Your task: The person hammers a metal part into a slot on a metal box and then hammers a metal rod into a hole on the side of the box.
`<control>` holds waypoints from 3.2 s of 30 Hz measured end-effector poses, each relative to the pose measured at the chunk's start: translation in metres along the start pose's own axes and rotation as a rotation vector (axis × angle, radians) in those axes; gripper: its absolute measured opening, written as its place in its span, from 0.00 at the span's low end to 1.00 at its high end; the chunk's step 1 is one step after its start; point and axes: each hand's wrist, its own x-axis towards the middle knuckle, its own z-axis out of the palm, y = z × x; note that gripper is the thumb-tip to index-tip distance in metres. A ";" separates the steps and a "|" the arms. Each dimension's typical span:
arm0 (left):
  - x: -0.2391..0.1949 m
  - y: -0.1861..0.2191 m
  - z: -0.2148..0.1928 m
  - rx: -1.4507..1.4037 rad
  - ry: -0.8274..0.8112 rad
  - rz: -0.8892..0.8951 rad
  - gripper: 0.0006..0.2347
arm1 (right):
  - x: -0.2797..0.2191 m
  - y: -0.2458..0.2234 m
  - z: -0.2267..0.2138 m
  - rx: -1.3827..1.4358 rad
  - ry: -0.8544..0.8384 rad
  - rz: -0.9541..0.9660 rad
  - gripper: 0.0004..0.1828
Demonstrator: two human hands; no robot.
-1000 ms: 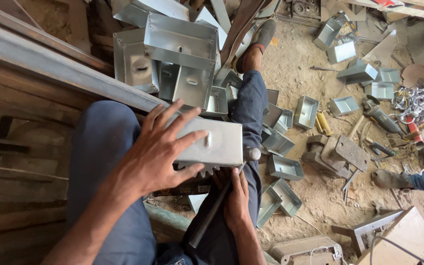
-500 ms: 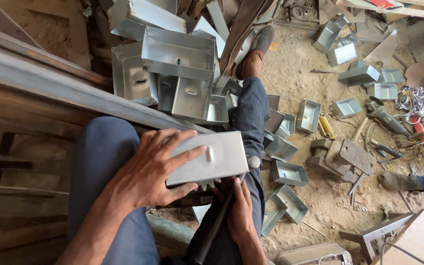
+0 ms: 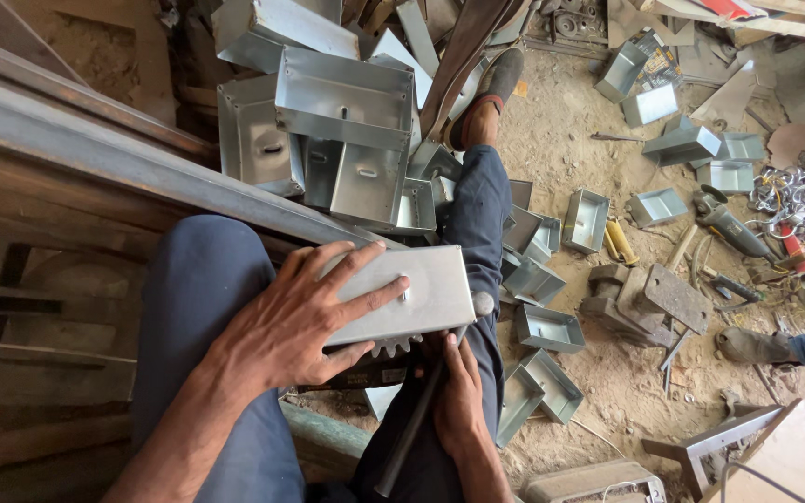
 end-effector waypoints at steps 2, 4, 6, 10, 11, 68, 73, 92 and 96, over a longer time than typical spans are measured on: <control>-0.001 0.001 -0.001 -0.014 0.013 -0.002 0.36 | -0.002 -0.002 0.003 0.002 0.029 0.032 0.25; 0.000 0.001 -0.002 -0.020 0.009 -0.005 0.36 | -0.003 -0.004 0.005 -0.005 0.044 0.047 0.26; 0.001 0.001 -0.002 -0.021 -0.012 -0.014 0.37 | -0.004 -0.004 0.004 -0.023 0.045 0.049 0.26; 0.000 -0.001 -0.004 -0.085 0.020 0.001 0.34 | -0.001 0.000 -0.001 0.004 0.020 0.018 0.27; -0.001 -0.001 -0.004 -0.098 0.033 0.005 0.33 | 0.000 0.001 -0.002 0.006 0.015 0.011 0.27; 0.000 0.000 -0.014 -0.408 0.099 -0.257 0.47 | -0.081 -0.059 -0.010 -0.518 0.312 -0.479 0.16; -0.001 0.001 -0.015 -0.398 0.146 -0.223 0.45 | -0.097 -0.103 0.043 -0.972 0.290 -0.597 0.21; -0.003 0.003 -0.015 -0.385 0.150 -0.219 0.45 | -0.078 -0.144 0.097 -1.227 0.143 -0.790 0.15; 0.002 0.003 -0.017 -0.369 0.083 -0.273 0.48 | -0.064 -0.131 0.102 -1.378 -0.057 -0.973 0.14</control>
